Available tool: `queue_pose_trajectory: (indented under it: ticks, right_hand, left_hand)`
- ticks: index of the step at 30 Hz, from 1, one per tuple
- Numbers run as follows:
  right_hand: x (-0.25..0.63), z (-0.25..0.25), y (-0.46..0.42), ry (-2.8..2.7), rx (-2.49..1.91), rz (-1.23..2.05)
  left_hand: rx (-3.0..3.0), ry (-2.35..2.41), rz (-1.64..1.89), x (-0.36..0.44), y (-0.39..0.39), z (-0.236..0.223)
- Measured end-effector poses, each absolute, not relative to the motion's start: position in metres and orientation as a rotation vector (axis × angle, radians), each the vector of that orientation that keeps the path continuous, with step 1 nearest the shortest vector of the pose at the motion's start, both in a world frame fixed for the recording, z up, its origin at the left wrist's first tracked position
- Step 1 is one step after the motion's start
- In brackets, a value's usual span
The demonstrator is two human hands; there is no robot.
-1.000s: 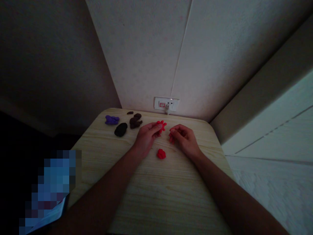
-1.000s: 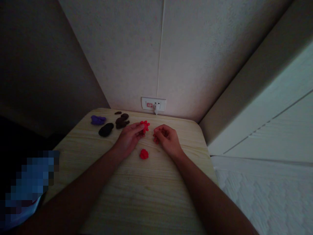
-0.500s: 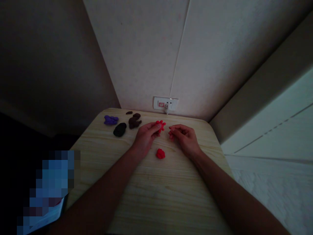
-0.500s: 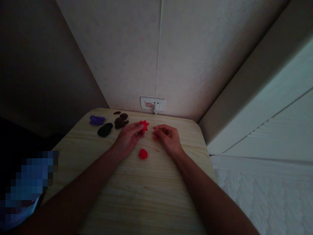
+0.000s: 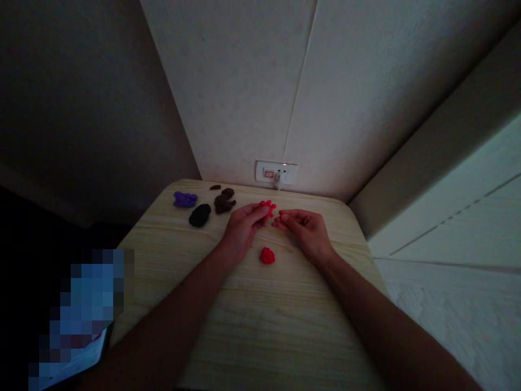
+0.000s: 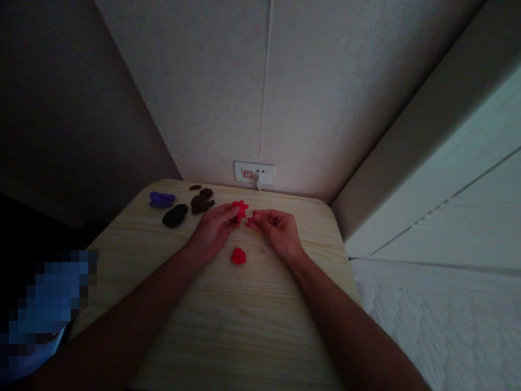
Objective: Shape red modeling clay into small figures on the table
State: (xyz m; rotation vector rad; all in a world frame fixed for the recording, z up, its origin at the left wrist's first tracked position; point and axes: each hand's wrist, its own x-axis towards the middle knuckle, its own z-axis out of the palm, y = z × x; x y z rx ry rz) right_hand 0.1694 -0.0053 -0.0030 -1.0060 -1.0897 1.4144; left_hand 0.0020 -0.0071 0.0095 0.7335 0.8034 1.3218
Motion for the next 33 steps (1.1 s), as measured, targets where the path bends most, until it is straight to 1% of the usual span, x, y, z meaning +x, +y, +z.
queue_pose_trajectory:
  ticks: [4, 12, 17, 26, 30, 33]
  right_hand:
    - [0.1698, -0.0010, -0.0048, -1.111, -1.007, 1.426]
    - [0.1713, -0.0037, -0.0024, -1.215, -0.967, 1.321]
    - [0.1719, -0.0043, -0.0021, -1.266, -1.021, 1.297]
    - [0.1693, 0.0039, -0.0059, -1.180, -1.105, 1.320]
    - [0.1704, 0.0015, -0.0059, -1.187, -1.082, 1.293]
    - [0.1708, -0.0012, -0.0045, -1.146, -1.037, 1.345]
  left_hand:
    - [0.752, 0.805, 1.322, 0.0017, -0.0073, 0.0091]
    - [0.752, 0.814, 1.308, 0.0002, -0.0073, 0.0081]
    - [0.746, 0.808, 1.320, 0.0011, -0.0071, 0.0077]
    - [0.741, 0.818, 1.321, 0.0011, -0.0065, 0.0086]
    - [0.751, 0.823, 1.321, 0.0012, -0.0063, 0.0075]
    - [0.745, 0.816, 1.319, 0.0015, -0.0065, 0.0074]
